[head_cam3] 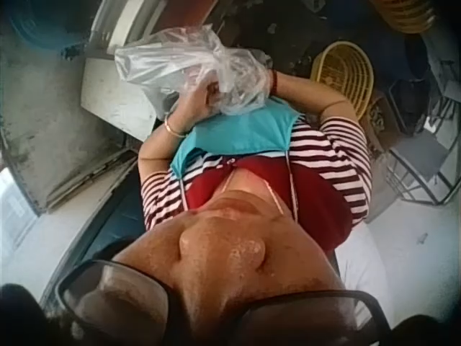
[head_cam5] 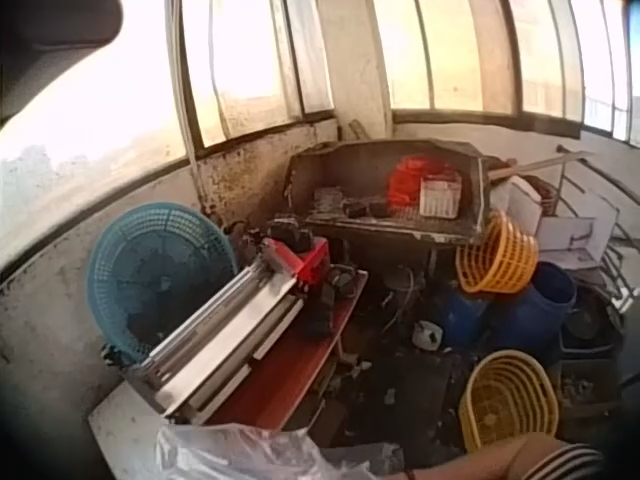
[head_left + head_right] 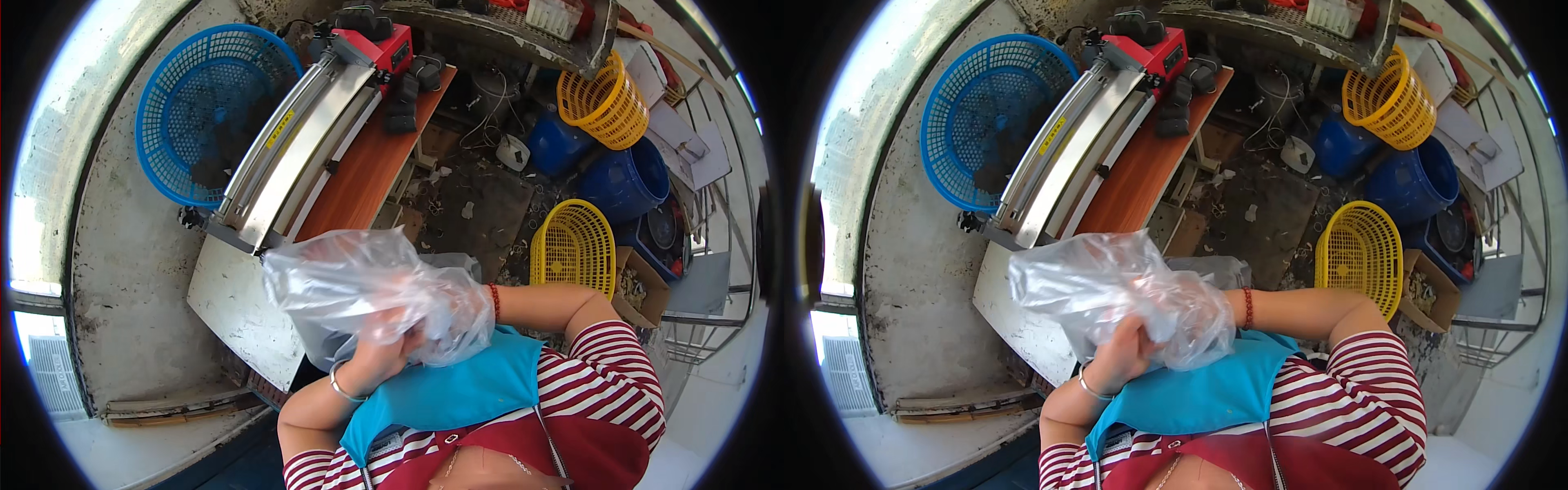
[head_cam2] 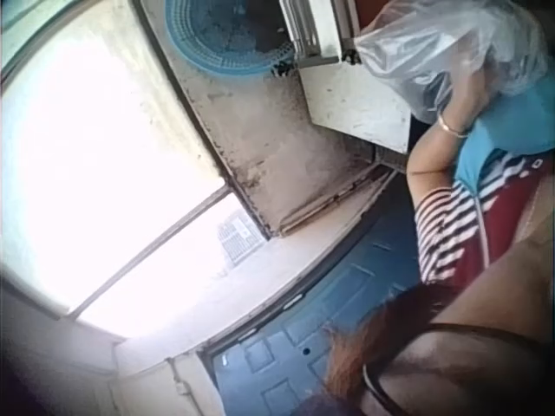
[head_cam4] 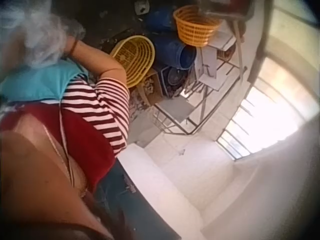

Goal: The recorder processes small black shoe parts using a roller machine and then organizes them into a plastic bag.

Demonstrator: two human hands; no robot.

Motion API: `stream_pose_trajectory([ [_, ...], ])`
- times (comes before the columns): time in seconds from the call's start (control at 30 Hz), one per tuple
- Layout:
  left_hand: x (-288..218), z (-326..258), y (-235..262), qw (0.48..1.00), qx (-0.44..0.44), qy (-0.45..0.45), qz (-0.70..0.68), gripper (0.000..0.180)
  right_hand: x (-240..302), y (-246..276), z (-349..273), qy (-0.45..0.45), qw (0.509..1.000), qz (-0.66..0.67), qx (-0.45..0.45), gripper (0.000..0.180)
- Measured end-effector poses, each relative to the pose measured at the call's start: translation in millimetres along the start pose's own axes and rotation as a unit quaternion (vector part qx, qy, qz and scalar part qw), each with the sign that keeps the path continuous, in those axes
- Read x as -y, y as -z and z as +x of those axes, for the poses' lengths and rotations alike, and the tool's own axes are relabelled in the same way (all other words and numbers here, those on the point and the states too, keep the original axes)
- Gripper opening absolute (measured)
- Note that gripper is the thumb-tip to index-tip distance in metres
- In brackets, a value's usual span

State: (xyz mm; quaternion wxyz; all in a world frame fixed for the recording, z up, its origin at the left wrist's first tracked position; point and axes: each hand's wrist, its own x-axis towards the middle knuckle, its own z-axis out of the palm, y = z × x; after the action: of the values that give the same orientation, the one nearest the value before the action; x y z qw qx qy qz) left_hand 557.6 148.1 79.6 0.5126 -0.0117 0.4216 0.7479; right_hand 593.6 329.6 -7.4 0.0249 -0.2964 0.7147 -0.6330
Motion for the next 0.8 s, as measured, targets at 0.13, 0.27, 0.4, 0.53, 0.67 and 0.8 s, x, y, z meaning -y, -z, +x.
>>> stream_pose_trajectory([
  [0.13, 10, 89, -61, 0.98, 0.062, 0.102, 0.159, 0.019, 14, 34, -87, -0.06, 0.989, 0.0, -0.136, 0.071],
  [0.27, 1, 140, -114, 0.876, 0.297, 0.021, 0.379, 0.028, 17, 61, -111, -0.111, 0.959, -0.011, -0.262, 0.065],
  [0.4, -35, 184, -127, 0.786, 0.419, -0.045, 0.452, 0.05, 13, 111, -137, -0.141, 0.916, -0.034, -0.373, 0.059],
  [0.53, -77, 217, -119, 0.829, 0.425, -0.123, 0.342, 0.068, 29, 184, -141, -0.173, 0.86, -0.063, -0.476, 0.054],
  [0.67, -111, 249, -77, 0.879, 0.386, -0.114, 0.256, 0.061, 17, 284, -128, -0.041, 0.771, 0.201, -0.603, 0.042],
  [0.8, -105, 281, -11, 0.93, 0.255, 0.008, 0.264, 0.041, 63, 376, -82, -0.086, 0.665, 0.135, -0.73, 0.031],
])
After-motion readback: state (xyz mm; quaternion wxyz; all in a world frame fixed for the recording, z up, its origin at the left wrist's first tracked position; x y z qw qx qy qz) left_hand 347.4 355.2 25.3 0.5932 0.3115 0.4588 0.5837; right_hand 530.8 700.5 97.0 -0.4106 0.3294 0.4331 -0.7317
